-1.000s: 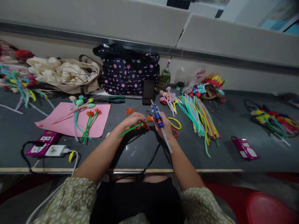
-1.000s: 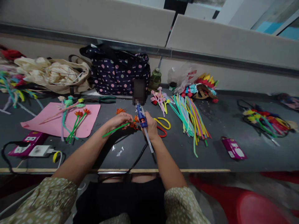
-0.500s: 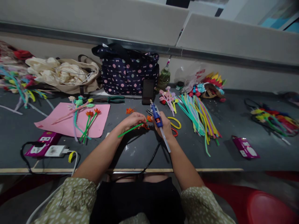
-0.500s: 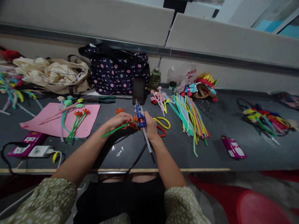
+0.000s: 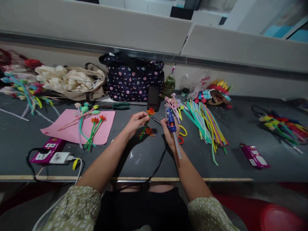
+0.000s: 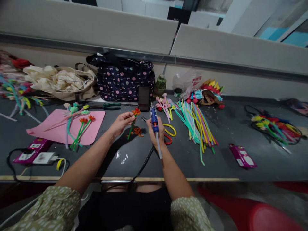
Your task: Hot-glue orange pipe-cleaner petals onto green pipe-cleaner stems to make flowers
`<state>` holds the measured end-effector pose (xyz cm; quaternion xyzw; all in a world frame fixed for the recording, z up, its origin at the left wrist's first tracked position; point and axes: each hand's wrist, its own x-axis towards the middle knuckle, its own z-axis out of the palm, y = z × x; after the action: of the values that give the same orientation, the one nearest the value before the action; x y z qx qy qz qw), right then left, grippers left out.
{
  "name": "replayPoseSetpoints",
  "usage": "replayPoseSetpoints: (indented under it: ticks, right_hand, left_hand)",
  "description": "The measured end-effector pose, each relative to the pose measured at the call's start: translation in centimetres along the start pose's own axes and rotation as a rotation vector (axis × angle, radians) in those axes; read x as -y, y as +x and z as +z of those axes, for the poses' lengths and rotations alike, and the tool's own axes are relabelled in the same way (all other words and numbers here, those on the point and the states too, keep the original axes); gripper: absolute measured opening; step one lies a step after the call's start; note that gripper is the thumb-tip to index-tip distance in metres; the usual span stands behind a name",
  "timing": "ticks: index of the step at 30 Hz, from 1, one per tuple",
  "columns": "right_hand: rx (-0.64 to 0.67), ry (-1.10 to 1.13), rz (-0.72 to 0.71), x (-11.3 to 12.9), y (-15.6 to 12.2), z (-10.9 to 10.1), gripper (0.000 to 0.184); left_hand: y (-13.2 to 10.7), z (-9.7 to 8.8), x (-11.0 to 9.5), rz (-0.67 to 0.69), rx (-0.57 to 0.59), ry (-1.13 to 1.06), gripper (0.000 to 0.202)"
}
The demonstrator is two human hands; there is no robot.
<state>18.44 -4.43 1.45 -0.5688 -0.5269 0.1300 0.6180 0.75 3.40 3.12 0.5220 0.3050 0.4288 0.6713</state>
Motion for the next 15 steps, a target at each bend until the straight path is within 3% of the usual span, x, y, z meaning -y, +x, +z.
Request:
replayPoseSetpoints:
  ticks: [7,15]
  right_hand:
    - [0.051,-0.037,-0.005,0.22,-0.21,-0.05,0.021]
    - [0.102,-0.087,0.003,-0.06,-0.32,-0.1,0.023]
  left_hand:
    - [0.02,-0.26,-0.12,0.217,-0.032,-0.031,0.033]
    - [-0.15,-0.21,-0.16,0.221,-0.04,-0.104,0.037]
